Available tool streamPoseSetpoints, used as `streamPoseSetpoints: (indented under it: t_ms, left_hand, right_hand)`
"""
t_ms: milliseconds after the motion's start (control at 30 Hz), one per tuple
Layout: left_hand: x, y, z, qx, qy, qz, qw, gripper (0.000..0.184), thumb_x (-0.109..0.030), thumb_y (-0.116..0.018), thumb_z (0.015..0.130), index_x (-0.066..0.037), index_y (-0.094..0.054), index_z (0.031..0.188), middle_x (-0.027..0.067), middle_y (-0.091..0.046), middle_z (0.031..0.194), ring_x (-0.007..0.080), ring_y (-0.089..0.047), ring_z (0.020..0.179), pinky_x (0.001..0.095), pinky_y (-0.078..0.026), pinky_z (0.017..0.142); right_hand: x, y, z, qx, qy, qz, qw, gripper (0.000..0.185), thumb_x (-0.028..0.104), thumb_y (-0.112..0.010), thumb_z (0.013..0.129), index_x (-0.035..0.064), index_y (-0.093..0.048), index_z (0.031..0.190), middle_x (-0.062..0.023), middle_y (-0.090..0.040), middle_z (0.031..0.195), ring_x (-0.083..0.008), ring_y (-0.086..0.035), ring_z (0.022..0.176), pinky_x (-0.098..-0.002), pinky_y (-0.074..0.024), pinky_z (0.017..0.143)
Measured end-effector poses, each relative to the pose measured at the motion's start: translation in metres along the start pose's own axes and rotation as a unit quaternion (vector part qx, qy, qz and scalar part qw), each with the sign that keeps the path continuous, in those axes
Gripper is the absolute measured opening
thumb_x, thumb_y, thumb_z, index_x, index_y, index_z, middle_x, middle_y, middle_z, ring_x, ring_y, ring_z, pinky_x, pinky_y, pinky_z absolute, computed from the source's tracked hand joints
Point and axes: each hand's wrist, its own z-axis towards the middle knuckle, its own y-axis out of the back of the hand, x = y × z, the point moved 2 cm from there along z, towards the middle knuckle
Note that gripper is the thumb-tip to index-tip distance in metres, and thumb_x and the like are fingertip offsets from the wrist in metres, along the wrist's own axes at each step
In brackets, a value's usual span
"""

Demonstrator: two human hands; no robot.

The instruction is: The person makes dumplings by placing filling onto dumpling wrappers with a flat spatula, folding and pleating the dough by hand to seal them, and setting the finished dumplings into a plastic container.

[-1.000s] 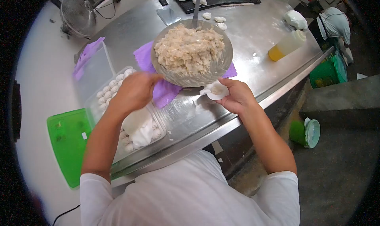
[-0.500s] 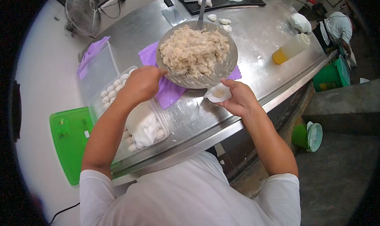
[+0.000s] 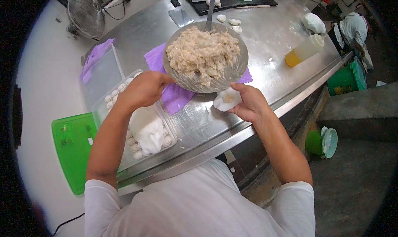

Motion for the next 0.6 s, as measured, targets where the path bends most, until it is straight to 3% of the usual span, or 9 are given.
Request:
streamPoseSetpoints:
  t_ms: [133, 233, 333, 600]
  left_hand:
    - [0.000, -0.019, 0.004, -0.001, -0.043, 0.059, 0.997, 0.040, -0.001, -0.052, 0.084, -0.009, -0.072, 0.117, 0.0244, -0.070, 0.100, 0.0404, -0.067, 0.096, 0.0468, -0.052, 0.086]
    - [-0.007, -0.006, 0.000, 0.003, -0.008, -0.011, 1.000, 0.040, -0.001, -0.053, 0.085, -0.008, -0.071, 0.120, 0.0234, -0.070, 0.101, 0.0402, -0.067, 0.096, 0.0467, -0.052, 0.086]
    - [-0.009, -0.008, 0.000, -0.006, 0.032, 0.024, 0.999, 0.039, -0.002, -0.052, 0.087, -0.008, -0.071, 0.121, 0.0233, -0.070, 0.103, 0.0400, -0.067, 0.097, 0.0471, -0.052, 0.086]
    - [-0.004, -0.028, 0.002, 0.016, -0.019, -0.039, 0.999, 0.032, -0.006, -0.055, 0.093, -0.006, -0.070, 0.121, 0.0236, -0.070, 0.102, 0.0394, -0.067, 0.093, 0.0447, -0.052, 0.083]
  right_hand:
    - [0.000, 0.000, 0.002, 0.004, -0.003, 0.003, 1.000, 0.041, 0.018, -0.048, 0.104, -0.0065, -0.040, 0.136, -0.0222, -0.057, 0.130, -0.0367, -0.061, 0.118, -0.0563, -0.0510, 0.102]
    - [-0.001, -0.001, -0.002, -0.007, -0.004, -0.004, 1.000, 0.040, 0.019, -0.048, 0.104, -0.0047, -0.042, 0.136, -0.0206, -0.057, 0.131, -0.0359, -0.061, 0.119, -0.0544, -0.0502, 0.105]
    - [-0.001, 0.000, 0.001, -0.003, 0.000, -0.005, 1.000, 0.041, 0.018, -0.048, 0.104, -0.0060, -0.040, 0.137, -0.0218, -0.057, 0.129, -0.0361, -0.062, 0.117, -0.0555, -0.0515, 0.102]
    - [0.000, 0.001, 0.003, -0.002, -0.001, 0.012, 1.000, 0.042, 0.018, -0.047, 0.105, -0.0076, -0.038, 0.136, -0.0237, -0.055, 0.128, -0.0374, -0.061, 0.116, -0.0570, -0.0520, 0.101]
